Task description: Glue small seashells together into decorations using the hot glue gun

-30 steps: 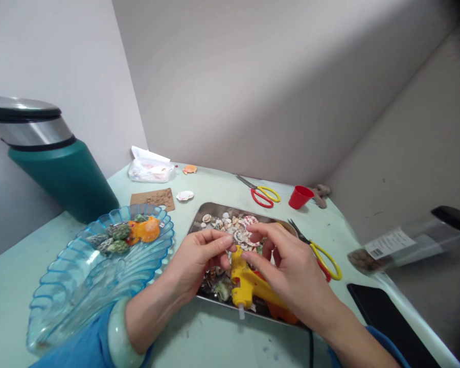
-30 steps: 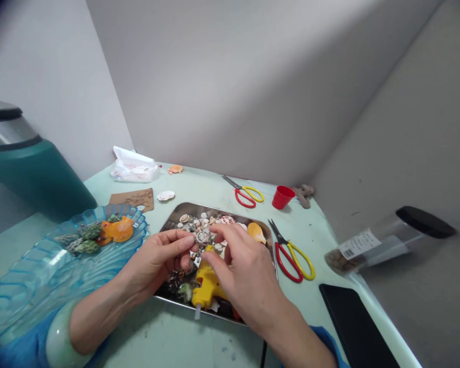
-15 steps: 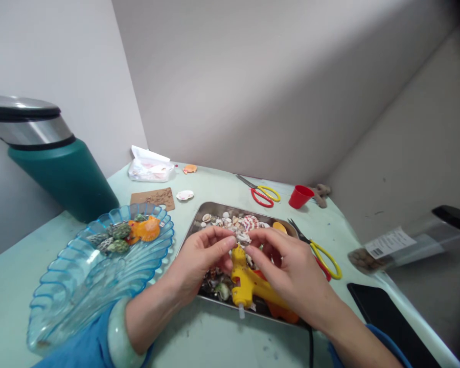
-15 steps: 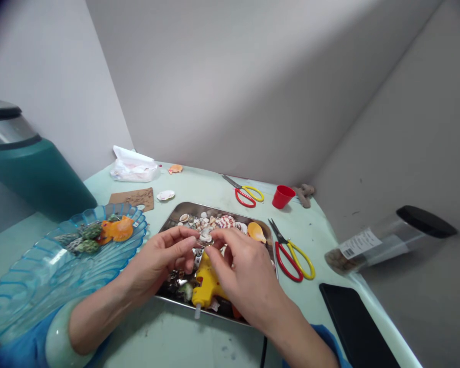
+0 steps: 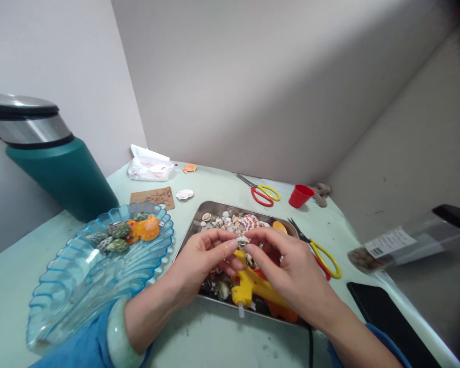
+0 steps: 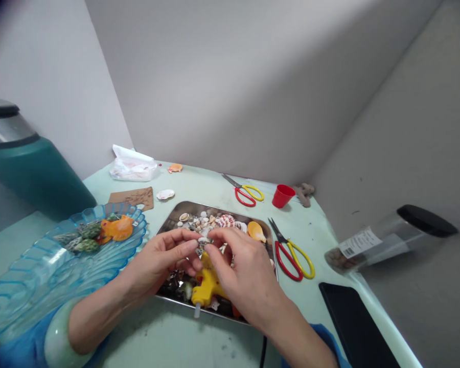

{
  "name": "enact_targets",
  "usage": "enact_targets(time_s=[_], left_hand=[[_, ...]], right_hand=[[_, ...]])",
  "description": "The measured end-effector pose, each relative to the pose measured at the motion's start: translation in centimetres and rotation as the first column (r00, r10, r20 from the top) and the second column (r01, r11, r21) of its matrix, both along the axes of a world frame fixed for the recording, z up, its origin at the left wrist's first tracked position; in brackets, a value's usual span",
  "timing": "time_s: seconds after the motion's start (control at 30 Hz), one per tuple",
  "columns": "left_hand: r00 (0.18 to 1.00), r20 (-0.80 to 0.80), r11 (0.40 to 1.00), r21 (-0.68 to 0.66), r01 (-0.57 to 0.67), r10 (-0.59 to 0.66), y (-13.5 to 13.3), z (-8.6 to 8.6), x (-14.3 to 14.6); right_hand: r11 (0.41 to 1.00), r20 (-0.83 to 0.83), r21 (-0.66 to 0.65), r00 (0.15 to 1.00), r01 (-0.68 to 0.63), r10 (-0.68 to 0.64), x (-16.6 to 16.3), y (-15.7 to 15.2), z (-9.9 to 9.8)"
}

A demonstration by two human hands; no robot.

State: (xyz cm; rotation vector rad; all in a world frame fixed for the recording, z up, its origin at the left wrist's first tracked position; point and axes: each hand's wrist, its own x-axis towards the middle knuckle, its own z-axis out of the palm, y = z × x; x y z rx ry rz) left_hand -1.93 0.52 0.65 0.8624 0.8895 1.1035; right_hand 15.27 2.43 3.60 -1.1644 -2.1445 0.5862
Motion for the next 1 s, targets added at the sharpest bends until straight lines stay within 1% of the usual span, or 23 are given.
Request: enact_targets(time_s=[0.13, 0.4, 0.57, 0.67, 0.83, 1.0], left_hand=[[1.0, 0.015, 1.0, -0.001, 0.001, -0.001, 0.03, 0.06, 0.03], [1.0, 0.013, 1.0, 0.0, 0.012, -0.012, 0.08, -0.02, 0.0], [0.999, 0.001, 0.999, -0.016, 0.037, -0.037, 0.18, -0.12, 0.15], [0.999, 0.007, 0.999, -0.007, 0.039, -0.039, 0.24, -0.14, 0.14], [0.998, 0.002, 0.998, 0.004, 0.067, -0.067, 0.06, -0.15, -0.08], [0.999, -0.007, 0.998, 0.013, 0.053, -0.053, 0.06, -0.22, -0.06]], right_hand=[[1.0, 0.003, 0.008, 1.0, -0.029, 0.028, 0.0, -0.11, -0.02], [1.0, -0.015, 0.013, 1.0, -0.021, 0.021, -0.09, -0.12, -0.19], [0.998, -0.04, 0.052, 0.999, -0.018, 0.02, -0.06, -0.11, -0.19], [0.997, -0.036, 0.064, 0.999, -0.03, 0.032, 0.04, -0.17, -0.1], [0.997, -0.028, 0.075, 1.0, -0.01, 0.012, 0.1, -0.16, -0.11], [0.997, -0.013, 0.07, 1.0, -0.024, 0.025, -0.03, -0.22, -0.26]])
